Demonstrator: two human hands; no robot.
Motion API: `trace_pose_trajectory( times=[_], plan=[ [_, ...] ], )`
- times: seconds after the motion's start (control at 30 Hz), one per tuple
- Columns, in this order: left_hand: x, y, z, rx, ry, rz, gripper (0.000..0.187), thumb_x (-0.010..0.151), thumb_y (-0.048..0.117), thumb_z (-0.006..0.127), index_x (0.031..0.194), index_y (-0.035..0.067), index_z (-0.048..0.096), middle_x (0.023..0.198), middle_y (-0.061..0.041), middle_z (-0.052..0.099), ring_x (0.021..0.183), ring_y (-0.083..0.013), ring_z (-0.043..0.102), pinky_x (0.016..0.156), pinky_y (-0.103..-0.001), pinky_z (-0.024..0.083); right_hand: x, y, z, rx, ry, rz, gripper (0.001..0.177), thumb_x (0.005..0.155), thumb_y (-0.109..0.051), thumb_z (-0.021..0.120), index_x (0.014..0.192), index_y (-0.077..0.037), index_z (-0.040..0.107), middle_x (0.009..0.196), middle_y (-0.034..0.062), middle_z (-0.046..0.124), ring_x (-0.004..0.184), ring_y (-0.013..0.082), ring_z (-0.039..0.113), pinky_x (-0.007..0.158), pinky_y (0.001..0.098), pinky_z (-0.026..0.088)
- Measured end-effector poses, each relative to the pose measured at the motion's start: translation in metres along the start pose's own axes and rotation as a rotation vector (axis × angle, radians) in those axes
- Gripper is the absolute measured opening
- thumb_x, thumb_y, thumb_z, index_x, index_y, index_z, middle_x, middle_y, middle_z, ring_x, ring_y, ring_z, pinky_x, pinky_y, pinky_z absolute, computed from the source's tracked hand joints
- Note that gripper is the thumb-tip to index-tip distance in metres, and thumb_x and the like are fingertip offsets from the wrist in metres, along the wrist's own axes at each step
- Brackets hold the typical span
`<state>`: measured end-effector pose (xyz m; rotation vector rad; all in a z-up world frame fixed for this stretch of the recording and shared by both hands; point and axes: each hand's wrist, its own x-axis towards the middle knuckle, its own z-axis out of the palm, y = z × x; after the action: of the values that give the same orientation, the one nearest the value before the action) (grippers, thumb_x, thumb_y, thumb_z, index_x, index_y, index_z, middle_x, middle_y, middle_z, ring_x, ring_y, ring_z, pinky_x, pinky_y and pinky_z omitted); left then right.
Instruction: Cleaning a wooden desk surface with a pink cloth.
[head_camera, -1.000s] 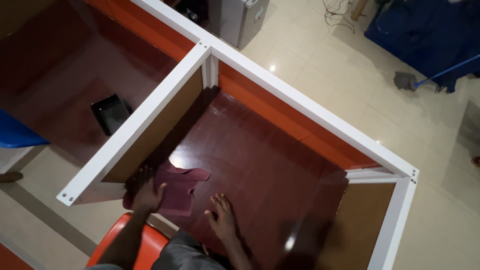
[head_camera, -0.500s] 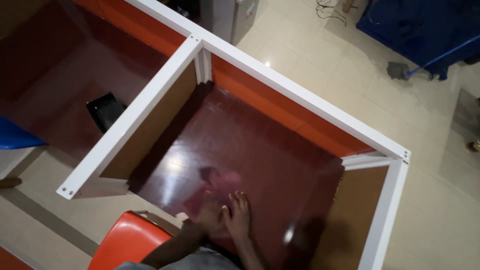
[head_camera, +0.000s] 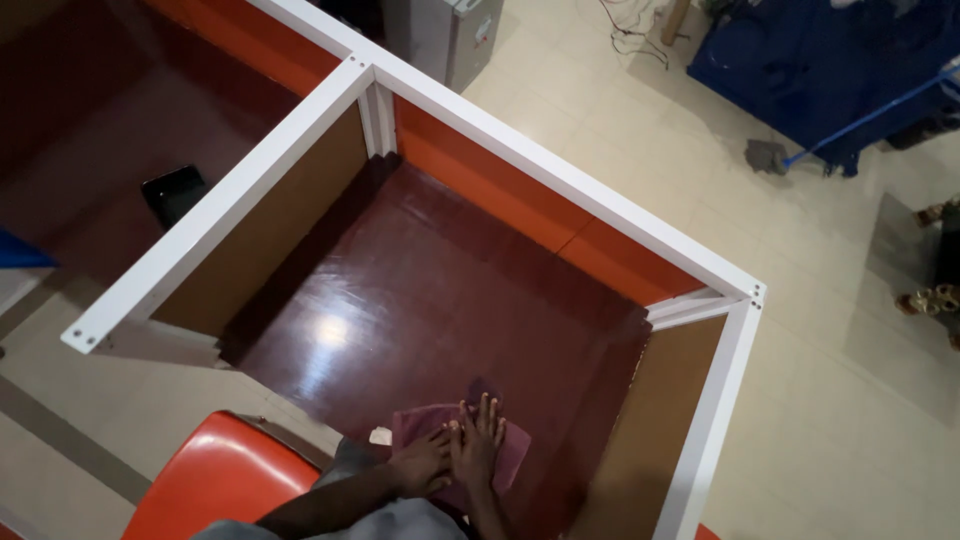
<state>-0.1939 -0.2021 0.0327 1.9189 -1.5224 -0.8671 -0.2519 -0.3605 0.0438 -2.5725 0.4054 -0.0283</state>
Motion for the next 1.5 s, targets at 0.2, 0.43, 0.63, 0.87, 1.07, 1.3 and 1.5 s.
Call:
trace_pose_trajectory(
  times=[0.2,0.43,0.63,0.87,1.07,1.3,1.5],
  plan=[
    [0.001,-0.006,0.016,0.064,0.191,0.093,0.057,0.093,0.022,0.063,0.143,-0.002,0.056,0.16,-0.026,0.04,0.152,-0.0458,0.028,0.123,-0.056,0.023,0.016,0.064,0.002,-0.251,0.193,0.05,0.052,0.105,-0.049,0.034,0.15,-0.03,0.051,0.169,0.0157,0.019,0.156,0.0389,0.014,0.122,0.0621,0.01],
    [-0.001,0.015,-0.002,0.072,0.111,-0.118,0.06,0.093,0.023,0.061,0.148,0.0,0.049,0.162,-0.024,0.035,0.153,-0.0423,0.026,0.122,-0.054,0.023,0.037,0.166,-0.028,-0.312,0.372,0.394,0.059,0.106,-0.059,0.022,0.156,-0.035,0.042,0.173,0.015,0.014,0.158,0.0405,0.01,0.125,0.0639,0.007],
    [-0.008,0.029,-0.019,0.071,0.172,-0.203,0.062,0.095,0.025,0.06,0.151,0.004,0.046,0.164,-0.024,0.03,0.153,-0.0436,0.022,0.123,-0.054,0.02,0.04,0.155,-0.016,-0.345,0.275,0.422,0.064,0.101,-0.063,0.033,0.158,-0.034,0.032,0.174,0.016,0.013,0.16,0.0413,0.009,0.123,0.0642,0.01],
    [-0.017,0.042,-0.057,0.096,0.404,-0.279,0.071,0.103,0.045,0.054,0.156,0.001,0.036,0.166,-0.024,0.026,0.156,-0.0432,0.018,0.123,-0.054,0.017,0.043,0.051,0.049,-0.075,0.302,-0.086,0.09,0.097,-0.059,0.044,0.162,-0.005,0.013,0.169,0.0183,0.013,0.156,0.0402,0.006,0.117,0.0673,0.007],
    [-0.025,0.018,-0.067,0.093,0.555,-0.326,0.083,0.099,0.051,0.056,0.158,-0.002,0.03,0.169,-0.025,0.018,0.157,-0.0426,0.014,0.124,-0.051,0.017,0.058,-0.027,0.117,-0.589,0.348,-0.373,0.073,0.101,-0.048,0.037,0.16,-0.012,0.015,0.169,0.0146,0.01,0.157,0.0357,0.006,0.118,0.0636,0.009],
    [-0.03,0.007,-0.046,0.056,0.396,-0.428,0.09,0.098,0.054,0.057,0.161,-0.001,0.024,0.171,-0.023,0.013,0.157,-0.0407,0.012,0.123,-0.054,0.015,0.044,-0.015,0.106,-0.413,-0.163,-0.291,0.072,0.104,-0.045,0.038,0.163,-0.009,0.018,0.171,0.0159,0.011,0.157,0.0355,0.006,0.123,0.0558,0.008],
    [0.006,0.013,-0.013,0.008,0.421,-0.241,0.094,0.1,0.058,0.056,0.162,-0.004,0.021,0.169,-0.028,0.014,0.158,-0.0438,0.012,0.127,-0.055,0.017,0.033,0.045,0.055,0.035,0.22,-0.173,0.062,0.108,-0.033,0.042,0.165,-0.01,0.033,0.175,0.0115,0.026,0.164,0.0322,0.017,0.131,0.0554,0.013]
  ],
)
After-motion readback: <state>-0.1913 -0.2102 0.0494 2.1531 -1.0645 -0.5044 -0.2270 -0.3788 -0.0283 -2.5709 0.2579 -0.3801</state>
